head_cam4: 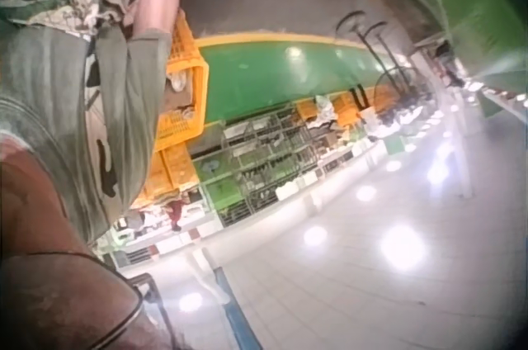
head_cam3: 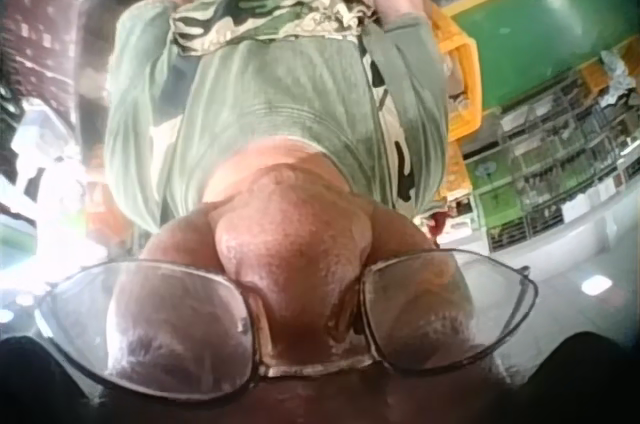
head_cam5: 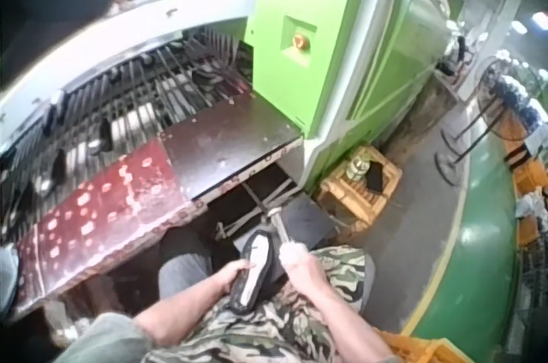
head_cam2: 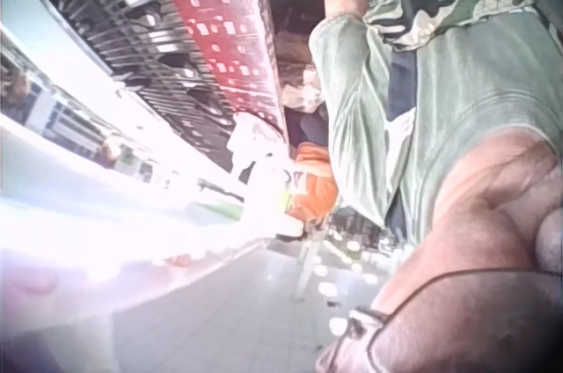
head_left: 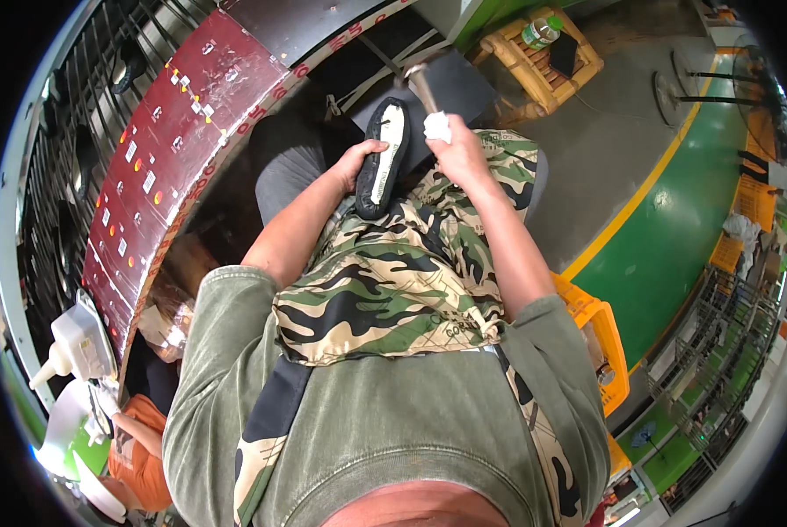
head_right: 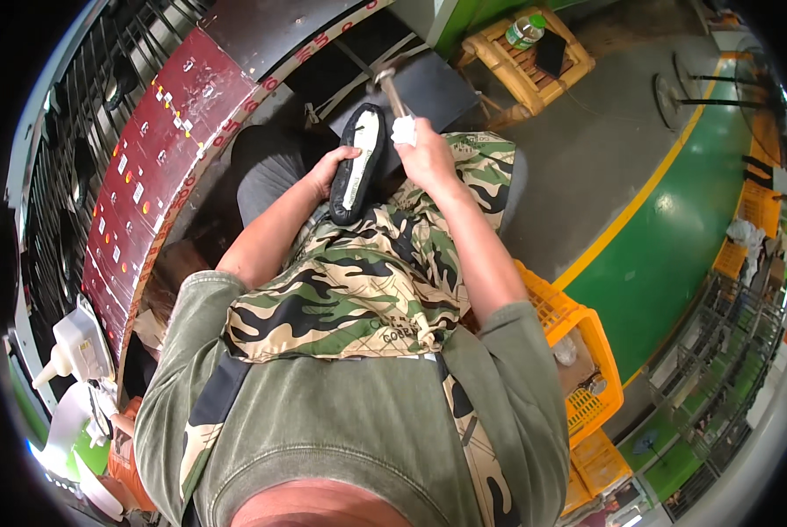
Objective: Hammering shoe components to ensure proper fit and adhesion on a production line.
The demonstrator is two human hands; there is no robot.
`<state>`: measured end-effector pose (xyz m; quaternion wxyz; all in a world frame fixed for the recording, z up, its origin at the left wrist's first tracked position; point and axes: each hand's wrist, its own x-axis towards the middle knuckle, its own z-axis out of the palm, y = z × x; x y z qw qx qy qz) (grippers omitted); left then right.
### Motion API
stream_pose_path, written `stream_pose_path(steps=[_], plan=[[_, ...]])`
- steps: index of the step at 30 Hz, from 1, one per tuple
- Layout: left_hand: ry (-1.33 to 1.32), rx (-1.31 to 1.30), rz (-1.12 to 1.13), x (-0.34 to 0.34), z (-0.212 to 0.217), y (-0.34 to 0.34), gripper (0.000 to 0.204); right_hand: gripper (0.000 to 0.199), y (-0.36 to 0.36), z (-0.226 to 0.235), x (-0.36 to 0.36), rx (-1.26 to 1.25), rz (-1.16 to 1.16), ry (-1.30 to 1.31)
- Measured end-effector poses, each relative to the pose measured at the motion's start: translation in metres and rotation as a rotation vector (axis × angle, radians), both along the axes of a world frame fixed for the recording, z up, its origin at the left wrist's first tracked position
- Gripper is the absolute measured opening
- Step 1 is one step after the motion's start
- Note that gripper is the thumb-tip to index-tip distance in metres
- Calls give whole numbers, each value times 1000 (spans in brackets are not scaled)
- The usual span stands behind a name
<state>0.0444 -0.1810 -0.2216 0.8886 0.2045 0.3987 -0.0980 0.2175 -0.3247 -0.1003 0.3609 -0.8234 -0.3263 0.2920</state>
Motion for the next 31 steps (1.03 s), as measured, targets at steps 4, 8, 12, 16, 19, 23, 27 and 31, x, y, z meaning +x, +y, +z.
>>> stream_pose_path(steps=[4, 8, 12, 16, 19, 23, 27, 31], plan=[[-44, 28, -33, 5, 11, -6, 43, 36, -14, -6, -13, 289, -134, -132], [0, 66, -62, 2, 7, -4, 39, 38, -17, -35, -5, -158, 32, -57], [-9, 5, -76, 0, 5, -4, 41, 32, -7, 19, -16, 312, -203, 119], [-38, 43, -49, 0, 7, -3, 44, 33, -16, -35, -18, -53, 10, -203], [-20, 91, -23, -3, 8, -12, 44, 31, -14, -33, -13, -243, 81, -164], [-24, 110, 83, 3, 25, -6, 42, 33, -32, -25, -14, 44, -190, 152], [-187, 53, 633, 11, 48, -10, 41, 30, -50, 6, -5, 137, -315, 234], [-218, 152, 684, 13, 51, 4, 53, 32, -65, 21, -8, 297, -306, 133]])
